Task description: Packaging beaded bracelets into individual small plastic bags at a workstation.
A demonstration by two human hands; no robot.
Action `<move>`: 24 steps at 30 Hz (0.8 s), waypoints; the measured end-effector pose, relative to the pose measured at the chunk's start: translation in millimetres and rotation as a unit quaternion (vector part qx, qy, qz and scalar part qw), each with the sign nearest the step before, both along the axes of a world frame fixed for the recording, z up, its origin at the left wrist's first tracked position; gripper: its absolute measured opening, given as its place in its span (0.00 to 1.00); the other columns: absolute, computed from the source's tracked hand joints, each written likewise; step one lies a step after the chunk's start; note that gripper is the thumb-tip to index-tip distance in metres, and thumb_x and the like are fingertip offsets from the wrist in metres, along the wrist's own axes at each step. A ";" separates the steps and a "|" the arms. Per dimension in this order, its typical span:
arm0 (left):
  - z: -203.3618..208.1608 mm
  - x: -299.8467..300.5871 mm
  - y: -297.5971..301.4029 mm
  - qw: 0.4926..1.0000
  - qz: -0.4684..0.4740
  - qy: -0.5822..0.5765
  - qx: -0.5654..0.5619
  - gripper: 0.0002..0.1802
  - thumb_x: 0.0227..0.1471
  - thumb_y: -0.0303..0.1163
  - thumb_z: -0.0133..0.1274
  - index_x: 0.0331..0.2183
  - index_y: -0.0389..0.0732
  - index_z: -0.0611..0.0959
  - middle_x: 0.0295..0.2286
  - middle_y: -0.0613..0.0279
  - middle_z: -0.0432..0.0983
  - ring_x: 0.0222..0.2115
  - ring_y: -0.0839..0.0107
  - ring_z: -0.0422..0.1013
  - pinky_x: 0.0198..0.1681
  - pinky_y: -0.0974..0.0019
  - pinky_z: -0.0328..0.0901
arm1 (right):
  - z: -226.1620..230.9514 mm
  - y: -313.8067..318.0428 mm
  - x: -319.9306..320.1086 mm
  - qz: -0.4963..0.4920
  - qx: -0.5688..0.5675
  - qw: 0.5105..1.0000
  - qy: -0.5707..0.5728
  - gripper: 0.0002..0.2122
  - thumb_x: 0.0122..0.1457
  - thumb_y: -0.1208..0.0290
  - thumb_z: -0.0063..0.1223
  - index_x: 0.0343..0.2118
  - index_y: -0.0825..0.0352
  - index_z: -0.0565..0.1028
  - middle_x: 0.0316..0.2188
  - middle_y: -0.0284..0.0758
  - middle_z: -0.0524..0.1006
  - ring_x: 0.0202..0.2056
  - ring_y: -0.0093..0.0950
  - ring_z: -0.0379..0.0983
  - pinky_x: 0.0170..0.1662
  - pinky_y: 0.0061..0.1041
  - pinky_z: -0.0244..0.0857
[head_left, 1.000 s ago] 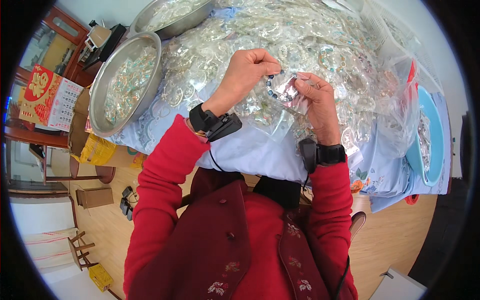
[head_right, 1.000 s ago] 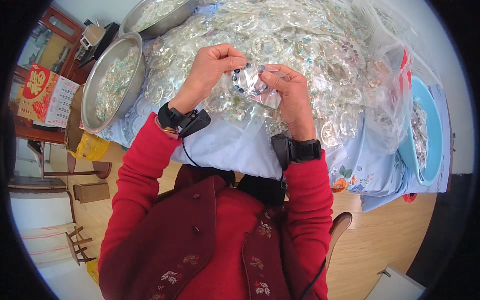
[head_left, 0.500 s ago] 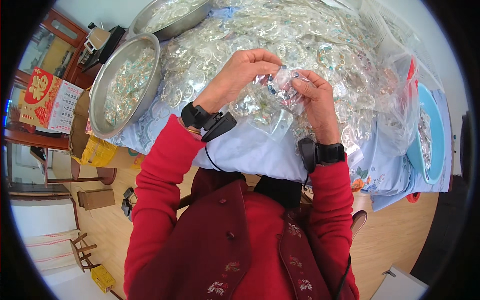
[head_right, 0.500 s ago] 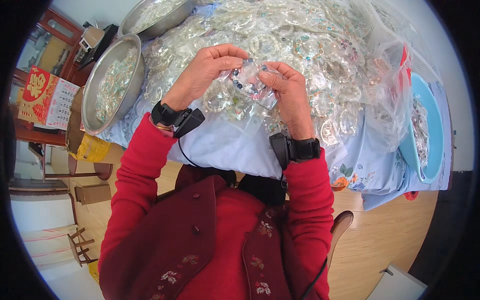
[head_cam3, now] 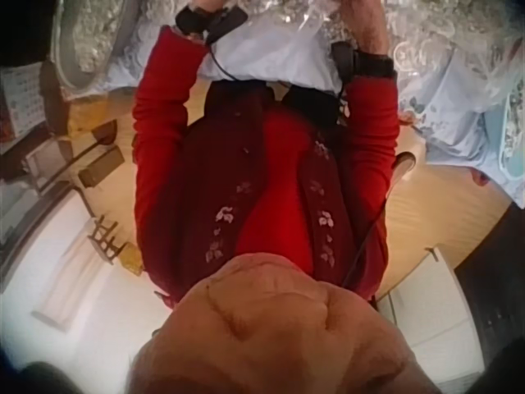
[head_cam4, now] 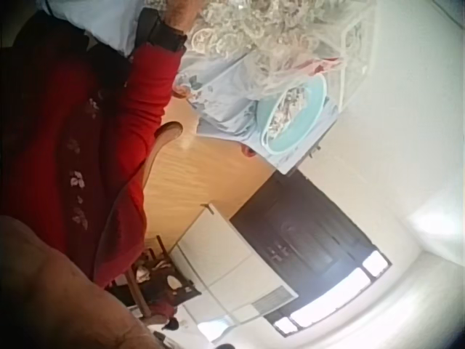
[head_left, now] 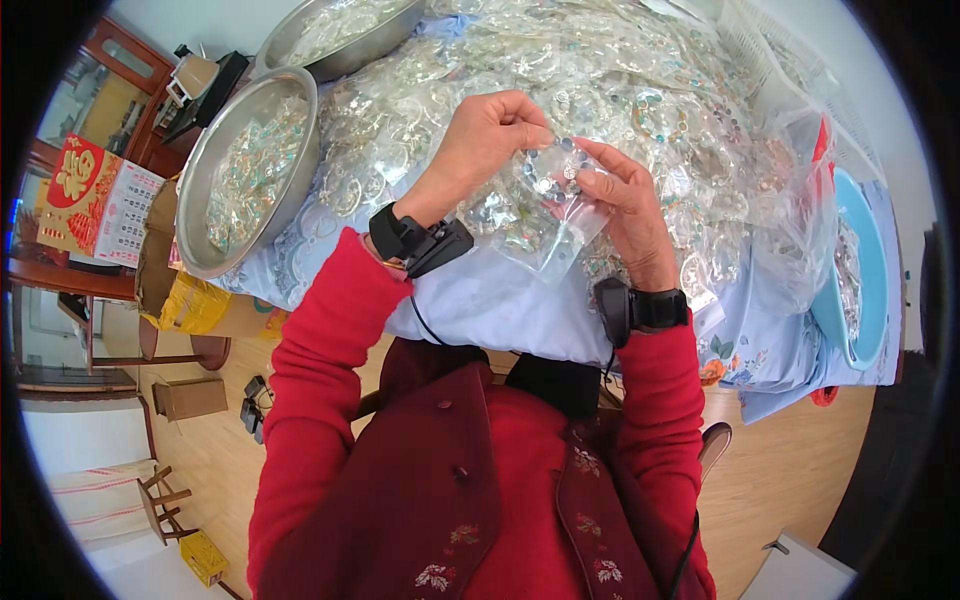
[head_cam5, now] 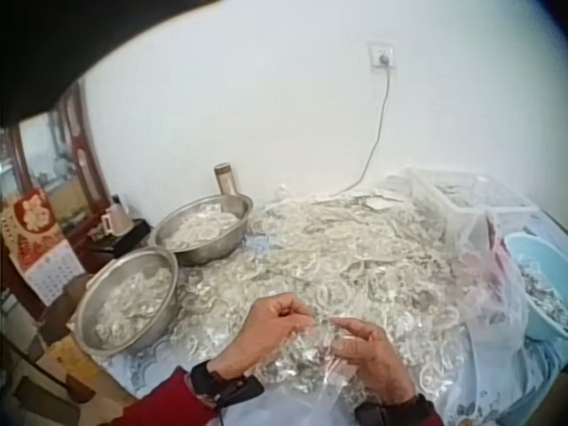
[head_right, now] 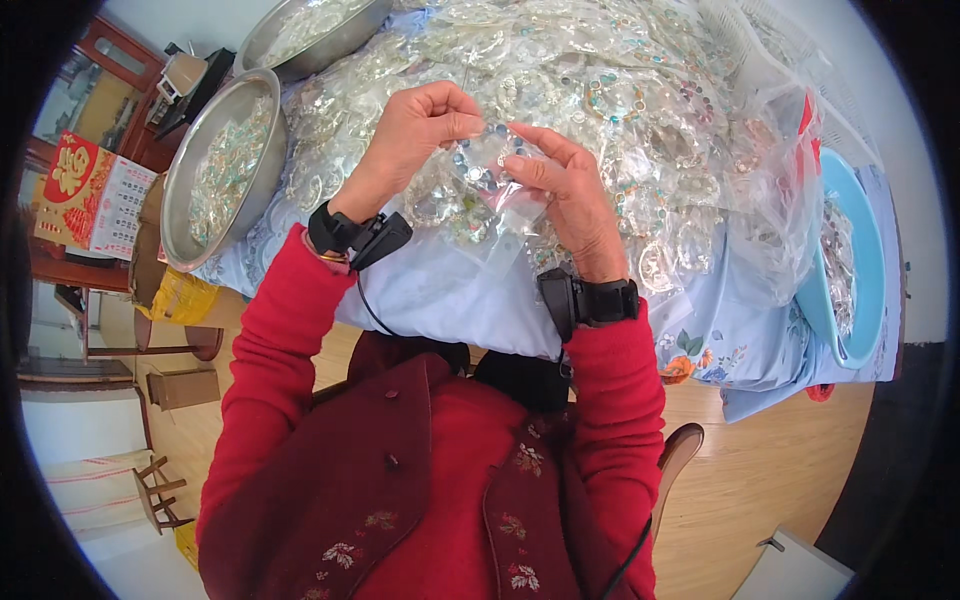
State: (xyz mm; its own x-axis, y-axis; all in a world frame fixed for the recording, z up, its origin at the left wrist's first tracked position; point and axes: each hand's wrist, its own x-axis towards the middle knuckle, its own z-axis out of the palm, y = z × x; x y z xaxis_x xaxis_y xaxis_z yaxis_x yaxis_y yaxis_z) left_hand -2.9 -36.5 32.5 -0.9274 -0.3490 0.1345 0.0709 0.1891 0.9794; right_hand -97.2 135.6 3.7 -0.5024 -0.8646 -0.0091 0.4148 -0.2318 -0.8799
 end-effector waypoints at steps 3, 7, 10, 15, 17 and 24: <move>5.6 -1.8 0.1 0.995 0.002 0.010 -0.102 0.04 0.43 0.25 0.55 0.26 0.36 0.79 0.21 0.71 0.72 0.22 0.84 0.64 0.26 0.79 0.59 | -1.0 0.8 -2.2 0.029 -0.015 0.999 -0.014 0.15 0.49 0.76 0.52 0.41 0.75 0.69 0.32 0.40 0.76 0.31 0.28 0.74 0.37 0.31 0.72; 15.9 -2.7 1.3 0.992 -0.092 0.000 -0.085 0.04 0.43 0.26 0.55 0.25 0.36 0.78 0.19 0.72 0.71 0.22 0.86 0.63 0.25 0.79 0.57 | -0.2 0.2 -2.6 0.052 -0.005 0.998 -0.030 0.14 0.49 0.77 0.52 0.40 0.75 0.70 0.31 0.39 0.76 0.31 0.28 0.75 0.38 0.30 0.71; 15.9 -8.4 8.7 0.980 -0.142 -0.037 -0.137 0.05 0.43 0.27 0.55 0.26 0.36 0.78 0.17 0.73 0.68 0.20 0.86 0.62 0.24 0.79 0.57 | -9.2 -4.3 -5.1 0.019 0.022 0.999 0.046 0.12 0.50 0.78 0.53 0.38 0.75 0.71 0.29 0.38 0.77 0.31 0.27 0.75 0.38 0.24 0.70; 13.7 -14.8 6.4 0.977 -0.114 -0.069 -0.168 0.06 0.44 0.27 0.55 0.28 0.37 0.78 0.15 0.73 0.66 0.19 0.86 0.60 0.24 0.78 0.56 | -7.6 -6.9 0.8 -0.030 0.003 1.000 -0.003 0.09 0.50 0.80 0.52 0.36 0.74 0.72 0.27 0.37 0.77 0.30 0.26 0.74 0.36 0.20 0.68; 9.7 -15.5 12.2 0.985 -0.100 -0.049 -0.132 0.07 0.46 0.30 0.53 0.29 0.37 0.78 0.16 0.73 0.66 0.19 0.86 0.60 0.24 0.78 0.56 | -11.5 -6.3 -1.6 -0.051 0.000 0.999 0.008 0.09 0.51 0.81 0.52 0.36 0.74 0.72 0.27 0.37 0.76 0.29 0.25 0.74 0.34 0.20 0.68; 13.0 -4.9 5.9 0.997 -0.037 -0.038 0.053 0.12 0.50 0.37 0.50 0.31 0.38 0.78 0.18 0.74 0.67 0.20 0.84 0.63 0.26 0.78 0.58 | -13.2 -6.4 -6.3 -0.100 -0.051 0.993 -0.020 0.07 0.51 0.81 0.51 0.35 0.73 0.72 0.26 0.37 0.76 0.27 0.24 0.72 0.30 0.18 0.66</move>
